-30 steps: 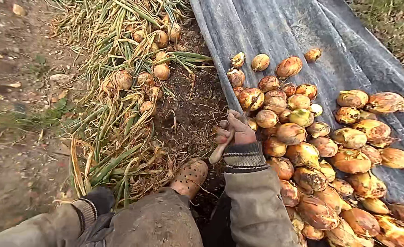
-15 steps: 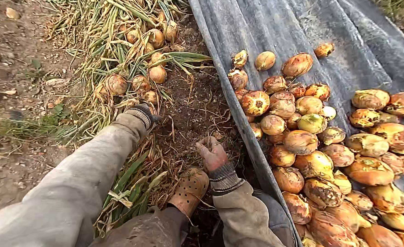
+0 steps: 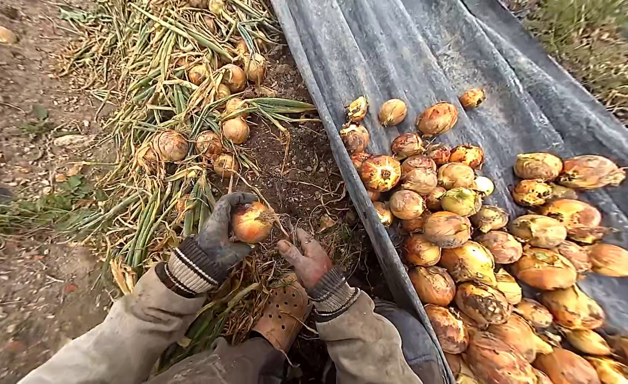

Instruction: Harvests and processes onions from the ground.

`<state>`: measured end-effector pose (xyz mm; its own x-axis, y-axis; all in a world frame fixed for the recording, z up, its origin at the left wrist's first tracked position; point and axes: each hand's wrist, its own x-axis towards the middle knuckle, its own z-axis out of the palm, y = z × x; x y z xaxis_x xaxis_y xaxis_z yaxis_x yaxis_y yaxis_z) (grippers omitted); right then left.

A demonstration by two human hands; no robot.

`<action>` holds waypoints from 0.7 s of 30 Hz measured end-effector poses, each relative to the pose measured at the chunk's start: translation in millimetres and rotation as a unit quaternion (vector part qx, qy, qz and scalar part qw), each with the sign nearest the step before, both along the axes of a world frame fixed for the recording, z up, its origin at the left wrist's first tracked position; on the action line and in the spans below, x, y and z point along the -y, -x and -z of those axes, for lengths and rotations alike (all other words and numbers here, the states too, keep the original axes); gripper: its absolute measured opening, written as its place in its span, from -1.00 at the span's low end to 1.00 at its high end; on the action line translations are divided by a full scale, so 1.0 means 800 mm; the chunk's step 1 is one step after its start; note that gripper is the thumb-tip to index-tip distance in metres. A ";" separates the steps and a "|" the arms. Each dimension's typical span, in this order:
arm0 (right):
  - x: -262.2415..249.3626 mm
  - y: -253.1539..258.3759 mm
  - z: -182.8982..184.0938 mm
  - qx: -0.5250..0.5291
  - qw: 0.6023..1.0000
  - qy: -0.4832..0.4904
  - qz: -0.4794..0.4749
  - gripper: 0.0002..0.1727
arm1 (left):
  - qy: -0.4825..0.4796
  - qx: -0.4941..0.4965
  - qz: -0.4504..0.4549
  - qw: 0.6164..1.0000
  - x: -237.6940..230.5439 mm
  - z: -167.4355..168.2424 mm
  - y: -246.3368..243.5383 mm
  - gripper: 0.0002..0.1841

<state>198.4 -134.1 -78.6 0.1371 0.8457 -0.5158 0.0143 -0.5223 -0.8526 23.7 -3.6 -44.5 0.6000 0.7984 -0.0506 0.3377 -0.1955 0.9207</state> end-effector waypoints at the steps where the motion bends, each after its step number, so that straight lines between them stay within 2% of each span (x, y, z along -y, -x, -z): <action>1: 0.001 0.001 -0.003 -0.004 1.000 -0.022 -0.002 -0.22 | 0.011 -0.011 0.033 0.999 0.007 -0.010 -0.001 0.01; 3: 0.006 0.003 -0.014 0.005 0.998 -0.063 0.013 -0.07 | 0.019 -0.062 0.088 0.994 0.017 -0.028 0.000 0.01; 7: 0.010 0.005 -0.019 0.090 0.986 -0.133 0.038 -0.04 | 0.050 -0.106 0.159 0.980 0.022 -0.062 0.008 0.05; 10: 0.009 0.013 -0.015 0.087 0.969 -0.212 0.093 -0.05 | 0.008 -0.164 0.178 0.970 0.022 -0.082 0.006 0.02; 14: 0.005 0.017 -0.013 0.082 0.966 -0.210 0.126 -0.14 | -0.056 -0.263 0.165 0.949 0.012 -0.070 0.001 -0.02; 17: 0.004 0.017 -0.011 0.100 0.965 -0.189 0.155 -0.24 | 0.012 -0.284 0.154 0.946 -0.005 -0.055 0.003 -0.35; 19: 0.000 0.019 -0.007 0.073 0.969 -0.169 0.164 -0.28 | -0.005 -0.294 0.124 0.948 -0.011 -0.052 0.004 -0.37; 21: 0.001 0.022 -0.003 0.021 0.966 -0.169 0.196 -0.27 | -0.042 -0.355 0.057 0.932 -0.024 -0.050 0.003 -0.35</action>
